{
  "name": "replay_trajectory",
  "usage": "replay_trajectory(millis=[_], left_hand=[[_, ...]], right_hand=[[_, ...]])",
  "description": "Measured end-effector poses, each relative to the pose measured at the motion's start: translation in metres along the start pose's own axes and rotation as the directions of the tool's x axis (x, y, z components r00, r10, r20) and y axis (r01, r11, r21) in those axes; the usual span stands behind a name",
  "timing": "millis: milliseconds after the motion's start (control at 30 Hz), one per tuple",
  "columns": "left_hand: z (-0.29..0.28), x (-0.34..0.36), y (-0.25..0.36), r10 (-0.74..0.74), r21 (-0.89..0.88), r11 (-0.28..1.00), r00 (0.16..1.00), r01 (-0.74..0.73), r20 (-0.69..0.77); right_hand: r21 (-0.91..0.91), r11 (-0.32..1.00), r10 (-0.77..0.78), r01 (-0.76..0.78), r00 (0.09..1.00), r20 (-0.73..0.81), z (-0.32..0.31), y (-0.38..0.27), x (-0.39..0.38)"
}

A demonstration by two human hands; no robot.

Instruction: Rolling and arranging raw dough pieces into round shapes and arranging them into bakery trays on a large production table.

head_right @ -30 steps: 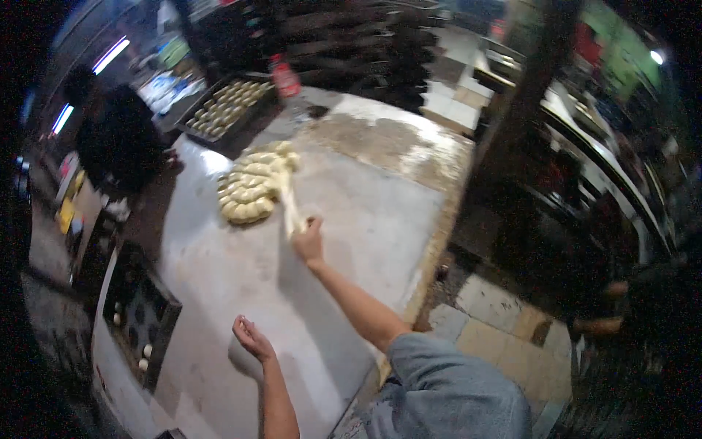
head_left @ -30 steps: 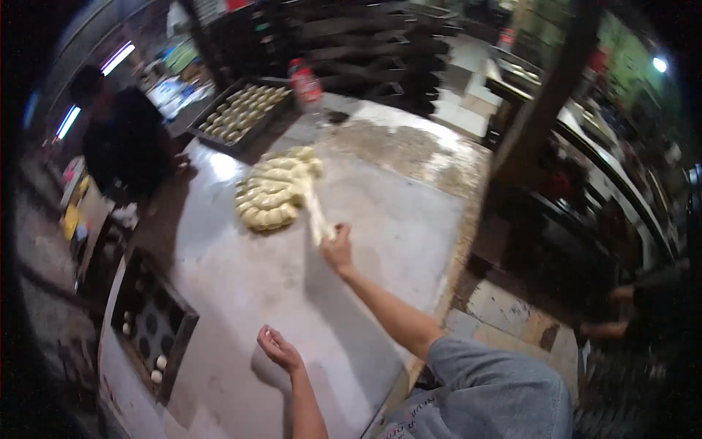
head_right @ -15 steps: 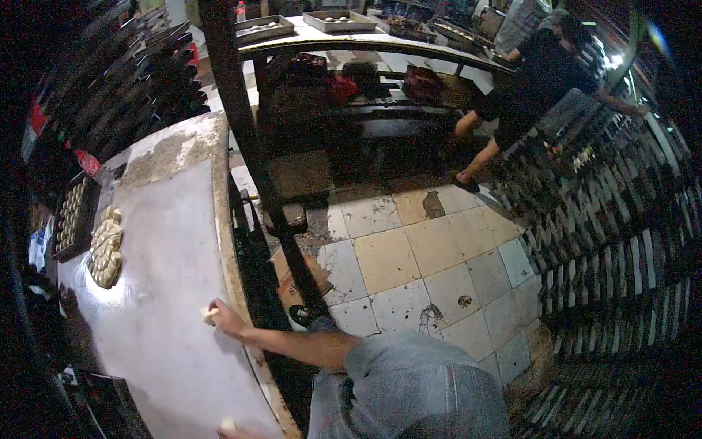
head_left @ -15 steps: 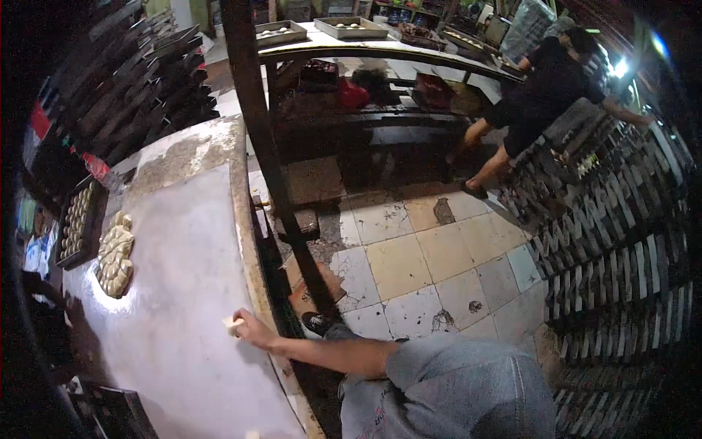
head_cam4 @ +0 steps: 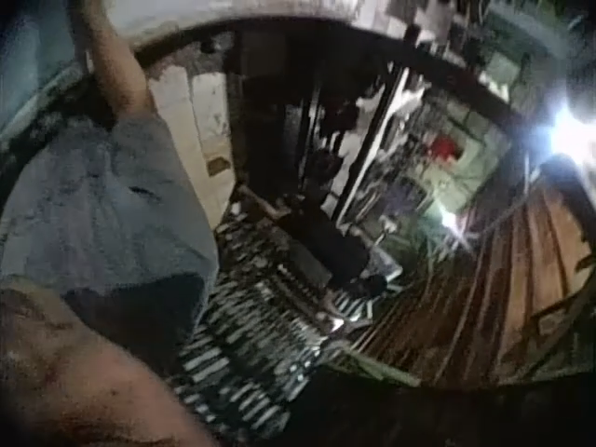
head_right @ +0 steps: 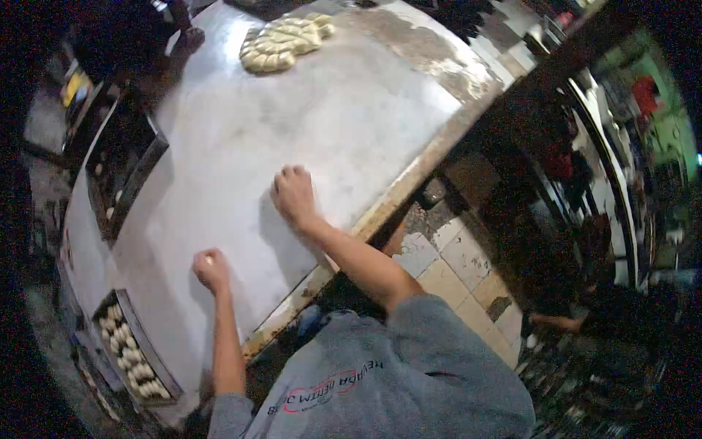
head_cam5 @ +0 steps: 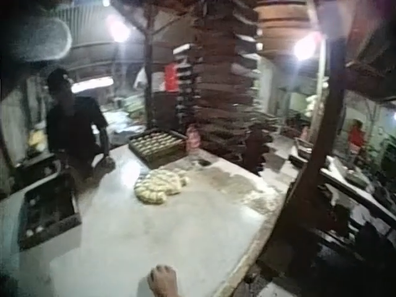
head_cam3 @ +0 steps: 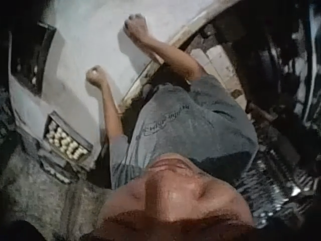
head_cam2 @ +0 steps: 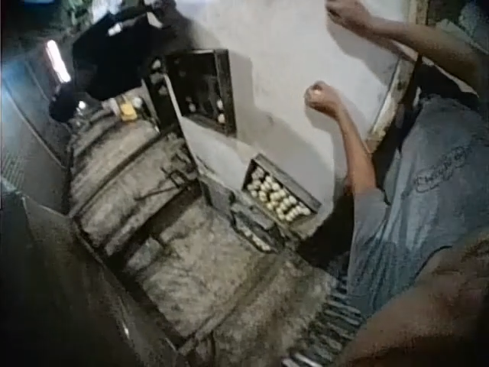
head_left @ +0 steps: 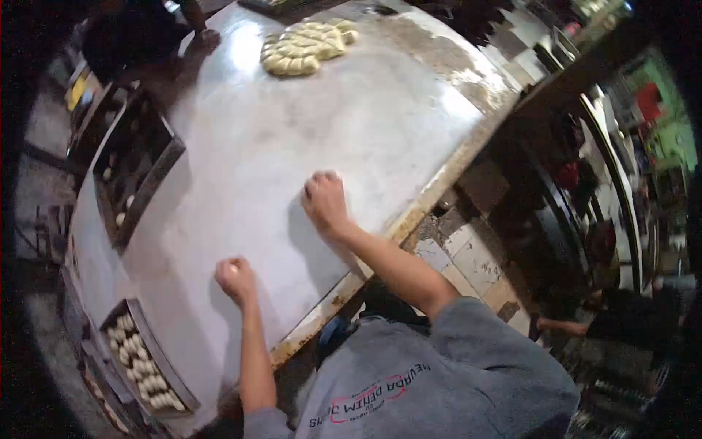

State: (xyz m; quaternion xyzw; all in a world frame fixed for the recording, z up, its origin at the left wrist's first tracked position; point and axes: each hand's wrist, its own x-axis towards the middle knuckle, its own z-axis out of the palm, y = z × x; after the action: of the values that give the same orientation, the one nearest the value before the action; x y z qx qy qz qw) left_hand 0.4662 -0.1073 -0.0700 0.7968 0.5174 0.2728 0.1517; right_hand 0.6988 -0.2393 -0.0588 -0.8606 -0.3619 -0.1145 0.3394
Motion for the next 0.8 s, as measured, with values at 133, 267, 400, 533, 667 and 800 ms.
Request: replay_trajectory(millis=[133, 267, 400, 533, 667, 800], left_hand=[[-0.061, -0.061, -0.044, 0.103, 0.219, 0.971, 0.995, -0.097, -0.018], [-0.064, -0.001, -0.080, -0.197, 0.072, 0.974, 0.958, 0.216, -0.209], [-0.001, 0.038, -0.059, -0.353, -0.065, 0.935, 0.900, 0.348, -0.256], [-0.003, -0.055, -0.034, 0.040, 0.130, 0.991, 0.983, -0.017, -0.179], [-0.082, -0.084, -0.096, -0.009, 0.138, 0.990, 0.988, 0.031, -0.154], [-0.088, -0.010, -0.110, -0.268, 0.074, 0.943, 0.873, 0.324, -0.408]], right_hand=[[0.329, 0.911, -0.384, 0.250, 0.804, 0.454, -0.050, 0.044, -0.025], [-0.056, 0.990, -0.123, 0.127, 0.990, 0.071, -0.051, 0.098, 0.057], [-0.016, 0.999, 0.042, -0.041, 0.997, 0.065, 0.010, 0.052, 0.091], [0.110, 0.967, -0.250, 0.229, 0.939, 0.238, -0.015, 0.050, 0.026], [0.146, 0.972, -0.219, 0.184, 0.933, 0.286, -0.035, 0.115, 0.015], [-0.107, 0.991, -0.065, 0.076, 0.992, 0.104, -0.029, 0.051, 0.068]])
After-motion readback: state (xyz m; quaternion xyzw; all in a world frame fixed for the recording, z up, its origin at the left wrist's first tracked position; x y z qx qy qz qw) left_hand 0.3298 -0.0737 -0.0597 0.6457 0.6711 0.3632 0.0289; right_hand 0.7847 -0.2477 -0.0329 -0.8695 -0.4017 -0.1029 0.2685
